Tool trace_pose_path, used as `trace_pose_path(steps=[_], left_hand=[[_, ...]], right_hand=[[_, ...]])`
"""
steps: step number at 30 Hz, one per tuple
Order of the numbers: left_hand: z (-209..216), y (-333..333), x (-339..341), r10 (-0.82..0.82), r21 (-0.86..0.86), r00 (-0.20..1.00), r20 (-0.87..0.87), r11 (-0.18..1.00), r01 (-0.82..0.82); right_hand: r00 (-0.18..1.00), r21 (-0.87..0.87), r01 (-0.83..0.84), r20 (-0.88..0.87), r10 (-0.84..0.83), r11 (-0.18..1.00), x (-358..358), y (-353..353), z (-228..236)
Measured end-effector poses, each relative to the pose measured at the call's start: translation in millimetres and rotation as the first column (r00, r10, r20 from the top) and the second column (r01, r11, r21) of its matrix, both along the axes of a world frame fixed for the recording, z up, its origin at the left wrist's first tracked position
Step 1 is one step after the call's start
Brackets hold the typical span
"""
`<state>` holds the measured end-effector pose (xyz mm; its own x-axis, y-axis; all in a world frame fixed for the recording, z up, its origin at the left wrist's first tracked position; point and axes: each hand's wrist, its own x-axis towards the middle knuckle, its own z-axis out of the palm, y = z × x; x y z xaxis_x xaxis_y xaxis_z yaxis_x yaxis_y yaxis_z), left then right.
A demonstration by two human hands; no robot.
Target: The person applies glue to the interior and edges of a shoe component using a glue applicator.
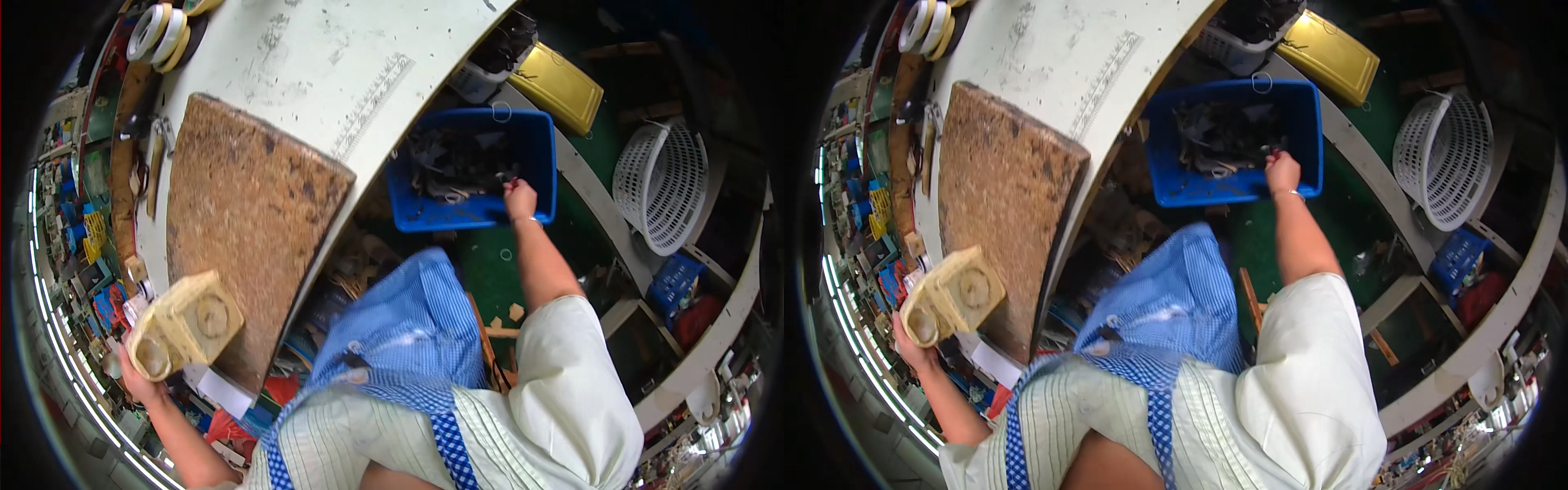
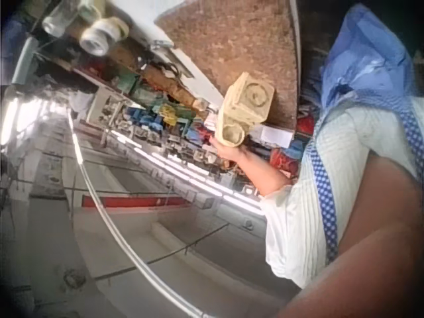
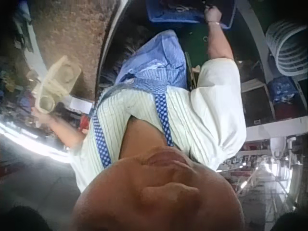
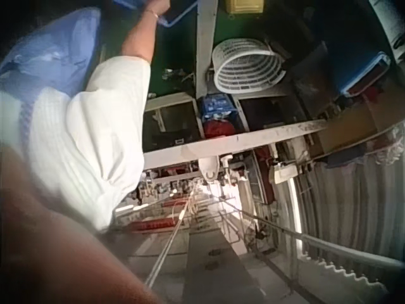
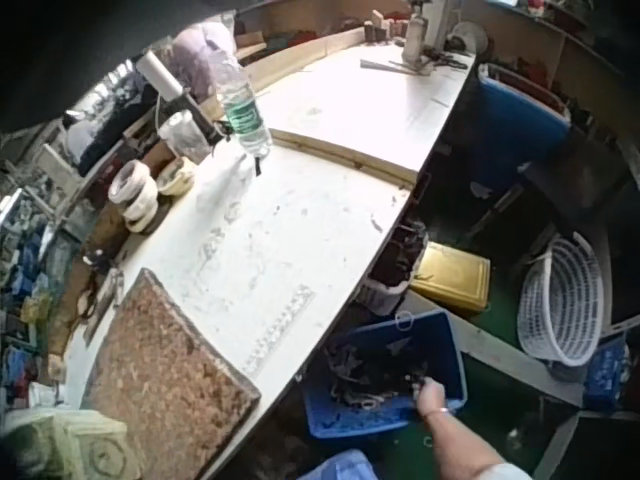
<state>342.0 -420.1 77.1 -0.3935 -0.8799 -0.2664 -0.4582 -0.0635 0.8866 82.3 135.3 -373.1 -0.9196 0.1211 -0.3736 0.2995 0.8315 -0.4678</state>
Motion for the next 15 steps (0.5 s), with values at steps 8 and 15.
trace_pose_path(steps=[8,15], left_hand=[[-13.4,-12.9,17.7,0.001,-0.142,1.000,0.028,0.990,0.004],[-8.5,-7.5,12.7,-0.004,-0.171,1.000,0.013,0.985,0.006]], right_hand=[[0.860,-0.315,0.459,0.390,-0.327,0.831,4.6,8.5,-19.5],[0.726,-0.621,0.661,0.672,-0.146,0.422,-23.8,16.6,104.8]])
